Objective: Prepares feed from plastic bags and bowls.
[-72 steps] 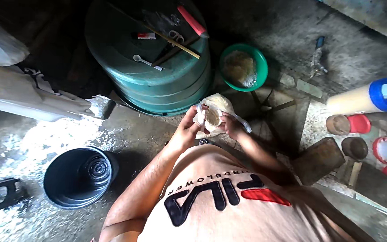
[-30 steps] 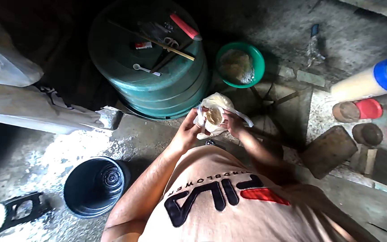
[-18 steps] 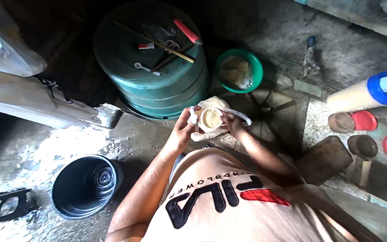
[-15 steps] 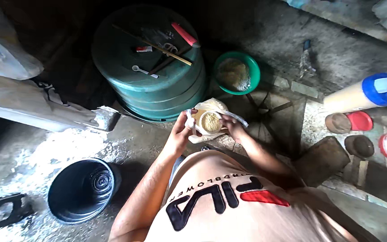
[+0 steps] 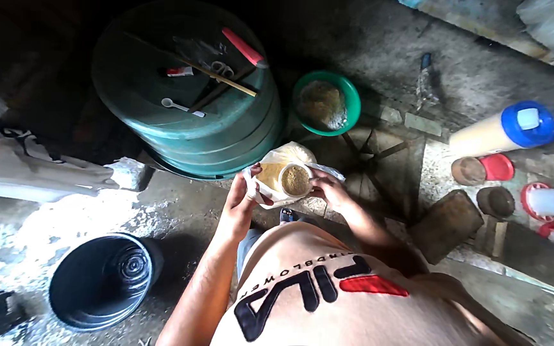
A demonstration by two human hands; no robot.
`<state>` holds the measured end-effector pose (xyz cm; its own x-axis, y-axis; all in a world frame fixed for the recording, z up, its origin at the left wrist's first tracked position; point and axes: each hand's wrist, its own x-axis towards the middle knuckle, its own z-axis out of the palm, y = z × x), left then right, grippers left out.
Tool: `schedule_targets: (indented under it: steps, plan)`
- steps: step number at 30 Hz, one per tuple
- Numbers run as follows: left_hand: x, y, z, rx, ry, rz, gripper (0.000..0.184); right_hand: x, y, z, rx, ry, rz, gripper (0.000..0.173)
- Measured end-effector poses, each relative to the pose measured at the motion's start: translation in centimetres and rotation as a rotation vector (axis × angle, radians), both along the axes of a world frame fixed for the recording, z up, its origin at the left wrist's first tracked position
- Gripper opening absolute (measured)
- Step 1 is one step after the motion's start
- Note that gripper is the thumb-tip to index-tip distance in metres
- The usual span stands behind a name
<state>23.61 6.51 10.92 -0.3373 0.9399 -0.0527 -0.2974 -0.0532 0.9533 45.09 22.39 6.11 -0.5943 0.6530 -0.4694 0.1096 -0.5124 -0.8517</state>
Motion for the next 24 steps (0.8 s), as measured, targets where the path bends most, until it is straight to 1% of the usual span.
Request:
schedule_targets:
  steps: [8,11,13,16,17,19,20,21,22,24]
  plan:
    - [0.3,0.3,0.1,-0.011,0.0,-0.011,0.037,-0.2,0.8,-0.3,0.02,-0.004,0.035,0.042]
    - [0.5,-0.1,0.4,-0.014,-0.003,-0.018,0.034,-1.0,1.0,-1.0,0.114,-0.098,0.091,0.045]
    - [0.7,-0.4,0.5,-0.015,-0.005,-0.016,0.033,-2.3,1.5,-1.9,0.287,-0.208,0.168,0.049]
    - [1.0,-0.3,0.9,-0.016,-0.01,-0.031,0.035,-4.6,1.9,-3.3,0.802,-0.442,0.298,0.046]
    - [1.1,-0.2,1.0,-0.015,-0.013,-0.032,0.035,-5.4,1.8,-3.9,0.935,-0.506,0.319,0.046]
    - [1.2,0.0,1.2,-0.02,-0.022,-0.035,0.035,-7.0,1.2,-5.6,1.101,-0.574,0.356,0.047]
    - [1.2,0.1,1.2,-0.02,-0.029,-0.038,0.034,-7.7,0.9,-6.3,1.116,-0.604,0.405,0.048]
    - [1.2,0.2,1.2,-0.022,-0.032,-0.038,0.034,-8.2,0.6,-6.6,1.085,-0.625,0.463,0.049]
    - [1.2,0.2,1.3,-0.022,-0.032,-0.038,0.035,-8.8,0.4,-6.4,1.027,-0.638,0.515,0.05]
    - [1.1,0.2,1.4,-0.032,-0.014,-0.043,0.034,-9.5,0.2,-5.8,0.904,-0.625,0.544,0.051]
